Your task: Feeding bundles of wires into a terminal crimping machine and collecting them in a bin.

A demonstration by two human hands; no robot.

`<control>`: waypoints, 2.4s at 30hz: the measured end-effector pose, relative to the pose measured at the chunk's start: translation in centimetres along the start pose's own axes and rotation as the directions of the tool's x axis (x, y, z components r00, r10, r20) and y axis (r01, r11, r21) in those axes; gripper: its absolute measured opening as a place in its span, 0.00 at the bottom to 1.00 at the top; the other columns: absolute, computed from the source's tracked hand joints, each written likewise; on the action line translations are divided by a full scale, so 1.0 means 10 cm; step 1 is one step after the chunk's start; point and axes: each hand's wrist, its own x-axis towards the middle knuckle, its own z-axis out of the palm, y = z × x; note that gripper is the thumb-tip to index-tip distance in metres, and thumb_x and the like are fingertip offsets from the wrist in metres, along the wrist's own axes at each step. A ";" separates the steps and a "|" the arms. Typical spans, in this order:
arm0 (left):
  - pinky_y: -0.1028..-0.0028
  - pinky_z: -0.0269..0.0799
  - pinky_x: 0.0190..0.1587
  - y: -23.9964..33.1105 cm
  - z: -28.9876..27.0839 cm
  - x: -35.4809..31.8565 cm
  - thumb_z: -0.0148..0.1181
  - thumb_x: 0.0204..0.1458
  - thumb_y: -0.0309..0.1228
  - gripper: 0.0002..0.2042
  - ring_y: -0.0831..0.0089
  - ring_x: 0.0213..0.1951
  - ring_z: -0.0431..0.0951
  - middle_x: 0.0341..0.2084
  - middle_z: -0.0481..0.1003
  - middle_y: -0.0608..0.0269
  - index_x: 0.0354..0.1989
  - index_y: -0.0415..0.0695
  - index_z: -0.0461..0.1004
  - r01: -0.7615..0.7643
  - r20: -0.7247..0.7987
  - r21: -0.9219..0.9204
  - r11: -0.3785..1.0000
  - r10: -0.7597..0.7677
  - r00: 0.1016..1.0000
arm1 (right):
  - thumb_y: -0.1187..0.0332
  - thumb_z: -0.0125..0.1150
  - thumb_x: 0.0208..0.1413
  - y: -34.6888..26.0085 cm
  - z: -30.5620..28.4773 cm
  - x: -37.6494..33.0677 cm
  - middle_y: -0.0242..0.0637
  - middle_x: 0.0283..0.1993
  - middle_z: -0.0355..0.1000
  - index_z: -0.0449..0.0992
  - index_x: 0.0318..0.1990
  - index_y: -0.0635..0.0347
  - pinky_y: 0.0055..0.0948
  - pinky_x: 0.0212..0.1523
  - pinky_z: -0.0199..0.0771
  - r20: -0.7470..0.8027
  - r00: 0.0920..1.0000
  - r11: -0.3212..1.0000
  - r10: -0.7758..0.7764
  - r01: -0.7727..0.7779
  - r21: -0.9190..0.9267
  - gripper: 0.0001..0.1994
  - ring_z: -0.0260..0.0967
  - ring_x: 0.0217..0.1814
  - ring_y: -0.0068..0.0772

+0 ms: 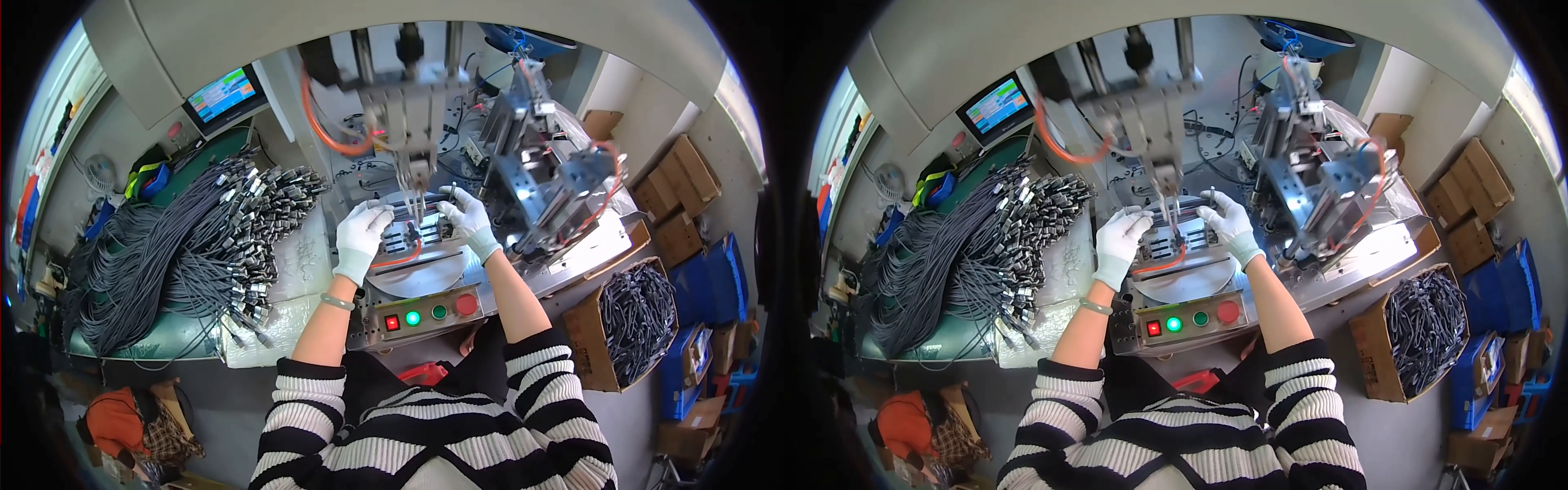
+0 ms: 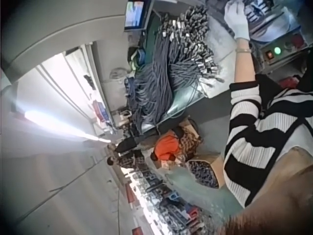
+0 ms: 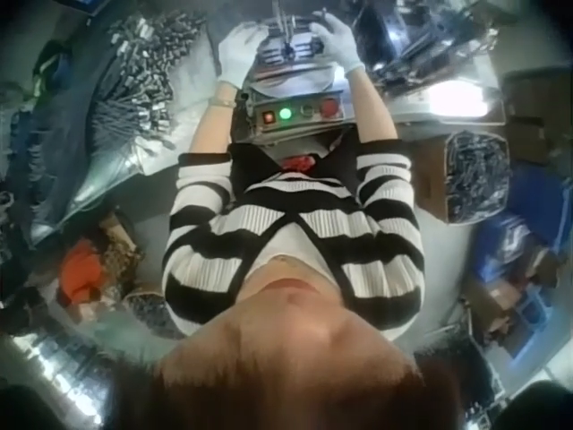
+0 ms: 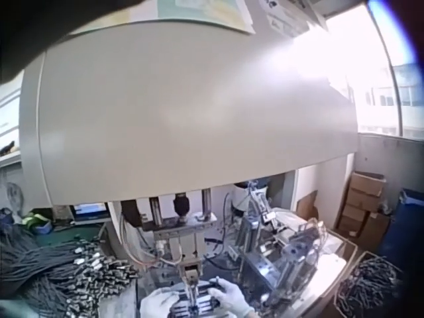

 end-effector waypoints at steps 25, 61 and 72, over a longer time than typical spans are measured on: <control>0.72 0.71 0.44 0.80 -1.51 -0.99 0.53 0.52 0.29 0.12 0.65 0.41 0.76 0.46 0.75 0.58 0.42 0.43 0.79 -0.164 -0.278 0.448 0.879 0.311 0.909 | 0.64 0.52 0.53 -0.20 2.78 -0.97 0.46 0.38 0.71 0.72 0.39 0.60 0.37 0.38 0.70 0.478 0.855 0.796 -0.199 0.426 -0.430 0.11 0.69 0.39 0.44; 0.71 0.68 0.33 0.09 -1.09 -0.40 0.54 0.55 0.42 0.14 0.68 0.24 0.73 0.25 0.80 0.64 0.36 0.48 0.82 -0.011 0.533 0.412 0.911 -0.232 0.813 | 0.60 0.64 0.50 -0.25 -0.48 -0.85 0.33 0.25 0.68 0.77 0.26 0.63 0.27 0.29 0.65 -0.108 0.989 0.774 -0.098 0.007 -0.633 0.13 0.62 0.24 0.30; 0.73 0.67 0.29 0.19 -1.24 -0.45 0.58 0.53 0.40 0.12 0.68 0.22 0.72 0.24 0.80 0.63 0.34 0.45 0.82 0.065 0.418 0.390 0.918 -0.240 0.876 | 0.66 0.62 0.51 -0.41 -0.56 -1.05 0.31 0.25 0.67 0.76 0.26 0.65 0.22 0.29 0.63 -0.103 0.992 0.829 -0.071 0.001 -0.559 0.10 0.58 0.24 0.24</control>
